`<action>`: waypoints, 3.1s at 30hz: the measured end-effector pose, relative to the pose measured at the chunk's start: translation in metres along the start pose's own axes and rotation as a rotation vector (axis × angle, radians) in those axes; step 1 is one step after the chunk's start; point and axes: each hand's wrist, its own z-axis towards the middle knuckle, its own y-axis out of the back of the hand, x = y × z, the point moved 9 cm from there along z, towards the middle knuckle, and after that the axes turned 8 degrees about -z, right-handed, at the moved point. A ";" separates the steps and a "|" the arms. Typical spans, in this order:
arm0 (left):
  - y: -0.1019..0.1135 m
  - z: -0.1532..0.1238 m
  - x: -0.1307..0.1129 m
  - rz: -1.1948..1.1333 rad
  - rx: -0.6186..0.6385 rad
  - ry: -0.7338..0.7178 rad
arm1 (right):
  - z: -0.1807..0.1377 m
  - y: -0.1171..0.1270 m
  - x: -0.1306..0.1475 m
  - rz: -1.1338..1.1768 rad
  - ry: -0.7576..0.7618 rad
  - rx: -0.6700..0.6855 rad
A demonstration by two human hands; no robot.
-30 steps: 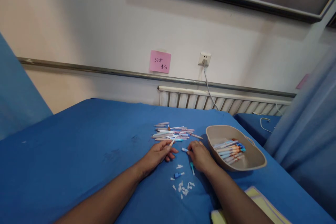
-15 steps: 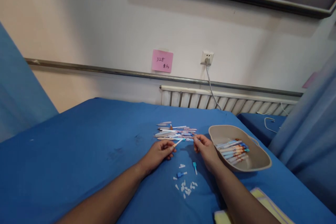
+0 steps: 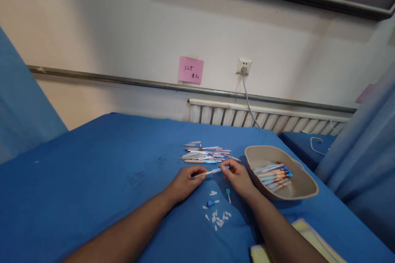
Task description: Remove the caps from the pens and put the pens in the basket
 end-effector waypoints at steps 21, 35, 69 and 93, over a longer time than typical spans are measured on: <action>-0.009 -0.004 0.001 0.004 0.060 -0.011 | -0.015 -0.017 0.033 -0.305 0.223 0.141; -0.012 -0.007 -0.008 0.076 0.061 -0.089 | -0.016 -0.023 0.033 -0.322 0.238 0.144; -0.007 -0.007 -0.001 0.106 0.003 -0.066 | -0.018 -0.027 0.028 -0.350 0.229 0.179; -0.007 -0.008 -0.007 0.196 -0.009 -0.119 | -0.019 -0.027 0.030 -0.428 0.219 0.221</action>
